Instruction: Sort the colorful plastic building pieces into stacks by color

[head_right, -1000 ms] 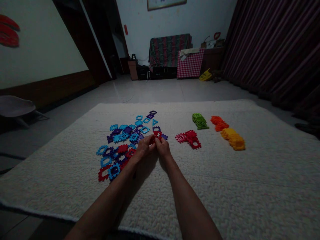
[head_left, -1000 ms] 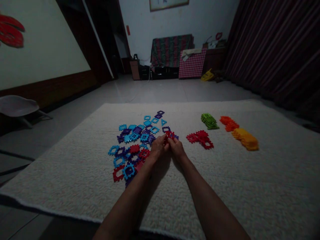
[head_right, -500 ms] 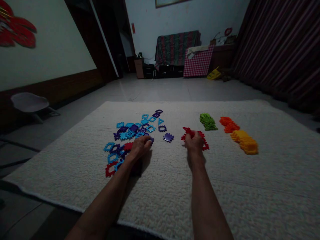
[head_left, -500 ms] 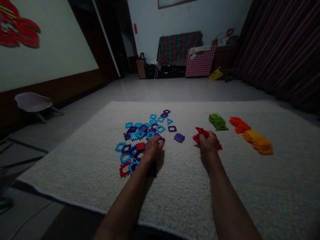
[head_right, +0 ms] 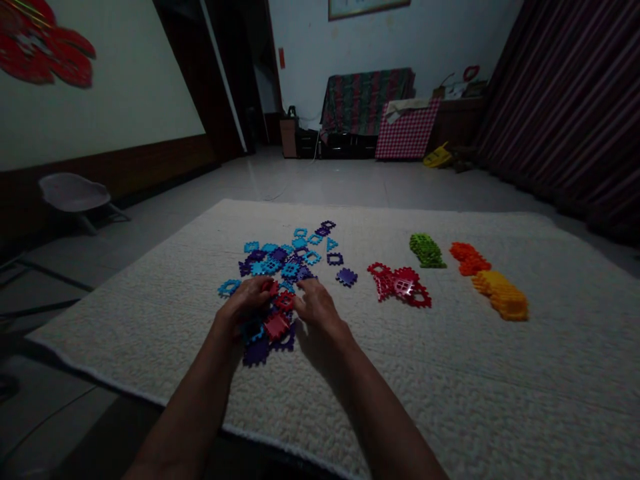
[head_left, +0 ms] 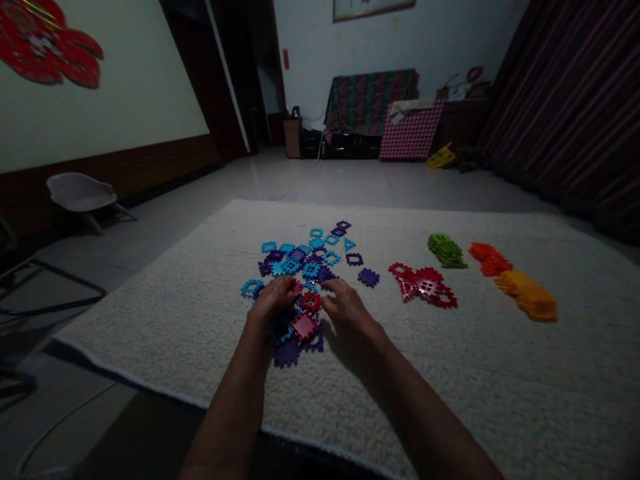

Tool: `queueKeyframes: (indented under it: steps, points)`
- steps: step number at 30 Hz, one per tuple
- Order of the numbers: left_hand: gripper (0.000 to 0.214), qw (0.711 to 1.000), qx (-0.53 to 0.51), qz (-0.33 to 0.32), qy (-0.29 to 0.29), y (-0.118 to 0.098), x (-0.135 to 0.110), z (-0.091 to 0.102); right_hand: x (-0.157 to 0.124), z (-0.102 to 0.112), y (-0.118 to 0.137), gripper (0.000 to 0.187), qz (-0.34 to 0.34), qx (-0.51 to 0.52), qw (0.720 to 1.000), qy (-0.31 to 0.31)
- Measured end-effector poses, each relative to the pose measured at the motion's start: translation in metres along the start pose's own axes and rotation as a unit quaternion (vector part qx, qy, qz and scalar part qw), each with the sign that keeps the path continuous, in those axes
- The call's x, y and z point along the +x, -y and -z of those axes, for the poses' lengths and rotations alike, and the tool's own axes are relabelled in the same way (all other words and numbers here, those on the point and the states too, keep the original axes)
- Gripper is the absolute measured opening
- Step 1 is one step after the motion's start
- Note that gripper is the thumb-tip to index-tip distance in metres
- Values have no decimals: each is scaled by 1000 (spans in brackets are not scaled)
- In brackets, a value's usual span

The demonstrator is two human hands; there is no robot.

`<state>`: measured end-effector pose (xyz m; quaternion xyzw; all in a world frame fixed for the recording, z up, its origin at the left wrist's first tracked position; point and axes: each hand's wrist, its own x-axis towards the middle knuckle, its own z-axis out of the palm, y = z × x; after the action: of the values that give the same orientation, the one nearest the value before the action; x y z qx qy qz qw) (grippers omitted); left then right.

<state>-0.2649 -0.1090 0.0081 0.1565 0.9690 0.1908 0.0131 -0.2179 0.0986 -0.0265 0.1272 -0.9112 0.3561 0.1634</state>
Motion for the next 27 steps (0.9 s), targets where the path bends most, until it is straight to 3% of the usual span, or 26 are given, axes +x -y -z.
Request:
queueKeyframes:
  steps: [3, 8, 15, 18, 21, 24, 27]
  points:
    - [23, 999, 9, -51, -13, 3, 1, -6, 1, -19, 16, 29, -29, -49, 996, 67]
    - [21, 994, -16, -66, -88, 10, 8, -27, 8, -18, 29, 34, -82, -108, 985, 107]
    - [46, 984, -25, -64, -163, 13, 14, -49, 14, -23, 18, 37, -159, -49, 984, 67]
    - [47, 980, -46, -58, -187, 10, 16, -51, 11, -21, 8, 25, -172, 37, 984, 14]
    - [45, 974, -75, -49, -208, 7, 19, -52, 7, -10, 3, 27, -161, 145, 976, -21]
    - [45, 973, -90, -45, -210, 5, 21, -50, 3, 2, 6, 33, -135, 196, 971, 15]
    - [44, 974, -98, -55, -198, 4, 21, -48, -4, 4, 10, 27, -137, 173, 972, 85]
